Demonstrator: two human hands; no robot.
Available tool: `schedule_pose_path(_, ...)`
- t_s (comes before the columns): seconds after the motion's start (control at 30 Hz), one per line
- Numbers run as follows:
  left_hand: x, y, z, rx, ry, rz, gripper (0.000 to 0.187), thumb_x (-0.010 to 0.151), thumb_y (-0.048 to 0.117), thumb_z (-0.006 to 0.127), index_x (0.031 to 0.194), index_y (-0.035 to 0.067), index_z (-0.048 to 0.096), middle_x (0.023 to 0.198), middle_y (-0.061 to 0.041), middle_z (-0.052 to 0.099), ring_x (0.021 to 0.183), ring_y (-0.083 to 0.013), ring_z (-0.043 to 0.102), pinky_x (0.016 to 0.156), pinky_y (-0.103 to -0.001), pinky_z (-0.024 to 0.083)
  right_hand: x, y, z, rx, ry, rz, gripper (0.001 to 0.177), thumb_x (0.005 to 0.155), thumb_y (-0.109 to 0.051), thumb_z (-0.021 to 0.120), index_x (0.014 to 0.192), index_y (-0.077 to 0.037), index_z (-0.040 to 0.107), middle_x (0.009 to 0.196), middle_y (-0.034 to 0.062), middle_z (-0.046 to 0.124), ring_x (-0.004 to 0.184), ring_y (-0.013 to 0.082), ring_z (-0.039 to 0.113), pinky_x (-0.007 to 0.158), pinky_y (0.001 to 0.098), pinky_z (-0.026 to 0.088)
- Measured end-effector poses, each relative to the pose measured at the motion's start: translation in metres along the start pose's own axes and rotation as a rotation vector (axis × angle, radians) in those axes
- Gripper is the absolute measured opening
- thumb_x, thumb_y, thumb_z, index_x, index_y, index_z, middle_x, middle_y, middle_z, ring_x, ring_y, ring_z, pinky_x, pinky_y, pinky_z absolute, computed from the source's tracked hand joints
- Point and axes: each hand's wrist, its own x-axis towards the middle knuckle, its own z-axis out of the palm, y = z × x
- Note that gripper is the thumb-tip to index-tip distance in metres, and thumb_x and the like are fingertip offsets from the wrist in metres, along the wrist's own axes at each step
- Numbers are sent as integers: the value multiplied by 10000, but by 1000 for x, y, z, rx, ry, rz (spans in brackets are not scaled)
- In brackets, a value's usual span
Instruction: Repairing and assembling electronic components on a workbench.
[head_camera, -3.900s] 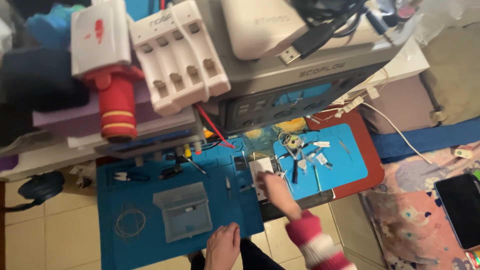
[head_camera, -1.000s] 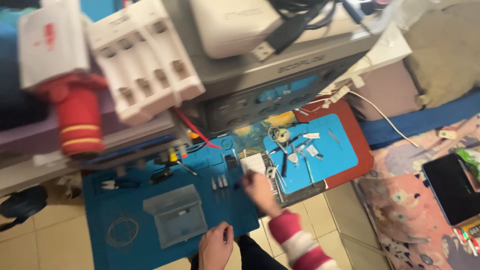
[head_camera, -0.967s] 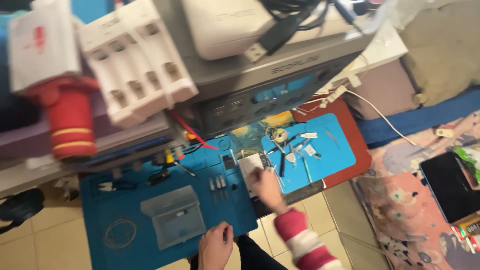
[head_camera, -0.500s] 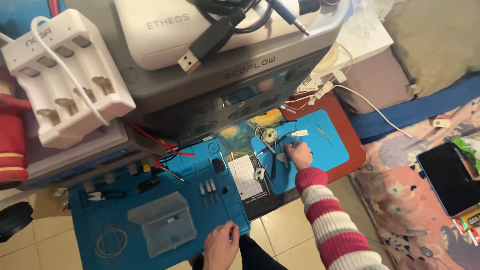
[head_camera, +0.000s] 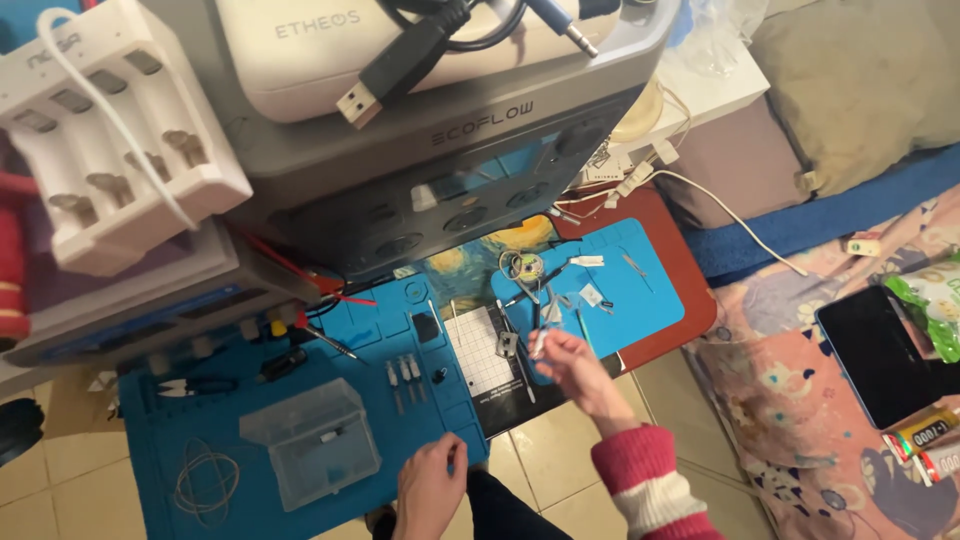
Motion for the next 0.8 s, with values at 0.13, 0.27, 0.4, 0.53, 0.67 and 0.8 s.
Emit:
schedule_pose_path(0.13, -2, 3, -12, -10, 0, -40, 167, 919, 268, 641, 883, 110, 682, 818, -116, 724, 804, -375, 687, 671, -489, 533, -10, 7, 34, 163, -150, 38, 224, 983, -97, 593, 1167, -19, 693, 1065, 75, 744, 939, 158, 714, 840, 285, 579)
schedule_pose_path(0.27, -9, -5, -11, -14, 26, -27, 165, 916, 271, 637, 890, 115, 683, 809, -121, 729, 800, -372, 690, 680, -495, 531, -14, 8, 60, 169, -191, 4, 202, 947, -51, 626, 1141, -25, 672, 1060, 91, 743, 934, 179, 726, 855, 296, 591)
schedule_pose_path(0.4, 0, -29, 7, -262, 105, -28, 177, 905, 255, 676, 969, 97, 723, 811, -95, 758, 760, -287, 737, 651, -404, 559, -16, 30, 82, -28, -210, -93, 170, 919, -16, 723, 1082, -18, 675, 975, 57, 704, 872, 147, 697, 792, 287, 570)
schedule_pose_path(0.53, 17, -62, 37, -942, 116, -97, 240, 939, 186, 650, 1147, 70, 680, 886, -42, 788, 753, -120, 713, 681, -261, 569, -33, 67, 115, -274, -249, -135, 158, 866, 15, 770, 997, -7, 686, 908, 49, 717, 843, 119, 691, 763, 277, 559)
schedule_pose_path(0.67, 27, -62, 31, -1040, 172, -265, 212, 961, 155, 663, 1140, 47, 696, 891, -64, 742, 766, -112, 681, 669, -261, 544, -47, 92, 142, -236, -228, -117, 168, 844, 22, 769, 982, -22, 683, 899, 34, 723, 824, 114, 695, 751, 285, 571)
schedule_pose_path(0.8, 34, -74, 17, -1139, 238, -280, 219, 925, 112, 723, 1122, 17, 738, 929, -50, 742, 791, -107, 665, 681, -255, 521, -44, 98, 140, -210, -214, -88, 182, 863, -8, 748, 1039, -23, 704, 939, 23, 736, 868, 103, 694, 797, 266, 563)
